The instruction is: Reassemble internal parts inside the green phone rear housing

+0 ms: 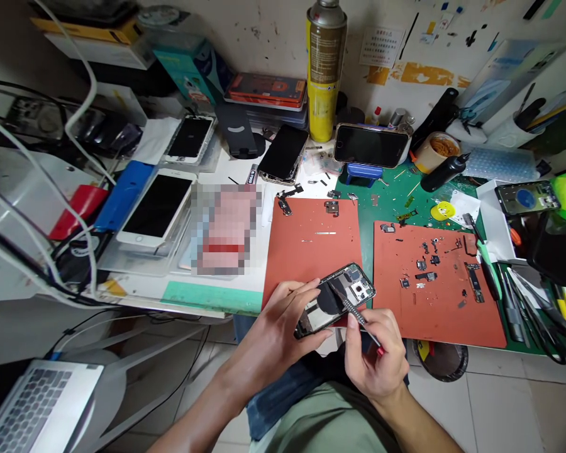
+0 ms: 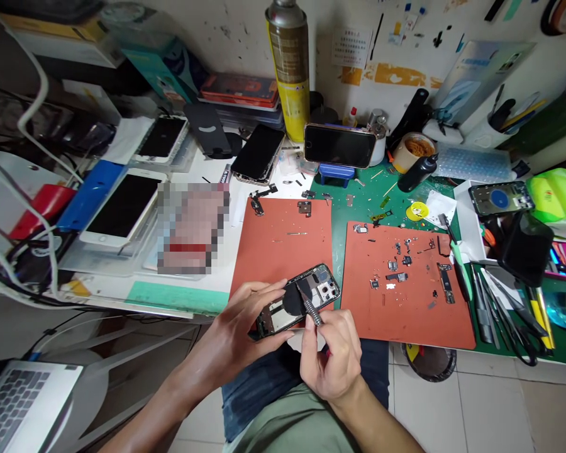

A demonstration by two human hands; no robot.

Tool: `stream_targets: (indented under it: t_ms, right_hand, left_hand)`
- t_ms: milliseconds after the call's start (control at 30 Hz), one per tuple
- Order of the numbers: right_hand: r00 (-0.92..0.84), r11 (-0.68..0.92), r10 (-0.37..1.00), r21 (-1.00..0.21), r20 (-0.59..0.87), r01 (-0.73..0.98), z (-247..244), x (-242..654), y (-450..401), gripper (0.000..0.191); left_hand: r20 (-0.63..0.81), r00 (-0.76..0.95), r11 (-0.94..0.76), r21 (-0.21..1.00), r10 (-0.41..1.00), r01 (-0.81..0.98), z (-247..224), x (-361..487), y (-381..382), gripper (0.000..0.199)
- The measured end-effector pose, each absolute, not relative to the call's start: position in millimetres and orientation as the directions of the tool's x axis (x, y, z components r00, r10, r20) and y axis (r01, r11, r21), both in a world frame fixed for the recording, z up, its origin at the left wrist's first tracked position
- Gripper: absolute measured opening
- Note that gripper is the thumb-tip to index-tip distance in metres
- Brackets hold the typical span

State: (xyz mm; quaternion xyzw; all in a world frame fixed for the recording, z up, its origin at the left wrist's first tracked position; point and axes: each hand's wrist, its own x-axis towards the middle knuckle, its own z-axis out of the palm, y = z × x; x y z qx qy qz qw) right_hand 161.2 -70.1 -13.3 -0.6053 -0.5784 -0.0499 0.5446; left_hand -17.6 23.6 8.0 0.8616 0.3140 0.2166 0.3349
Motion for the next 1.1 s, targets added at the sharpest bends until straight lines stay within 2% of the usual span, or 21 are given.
stream_targets:
  t_ms: [200,867,1100]
  right_hand:
    - [0.395,0.229,0.652,-0.664,0.648,0.711,-20,164,-75,0.034]
    - [0.379,0.246,0.646,-0.651,0.662,0.718,-24,160,-68,0.036]
    - [0.292,0.271,0.664,-0.586,0.688,0.764,-17,162,-67,0.033]
  left_hand:
    - [0.218,0.708,-0.641,0.650,0.672,0.408,3,-17,16,0.068]
    - [0.114,0.696,-0.528,0.740,0.709,0.417,16,-16,25,0.058]
    - [0.075,0.694,-0.500,0.748,0.716,0.436,17,-15,26,0.058]
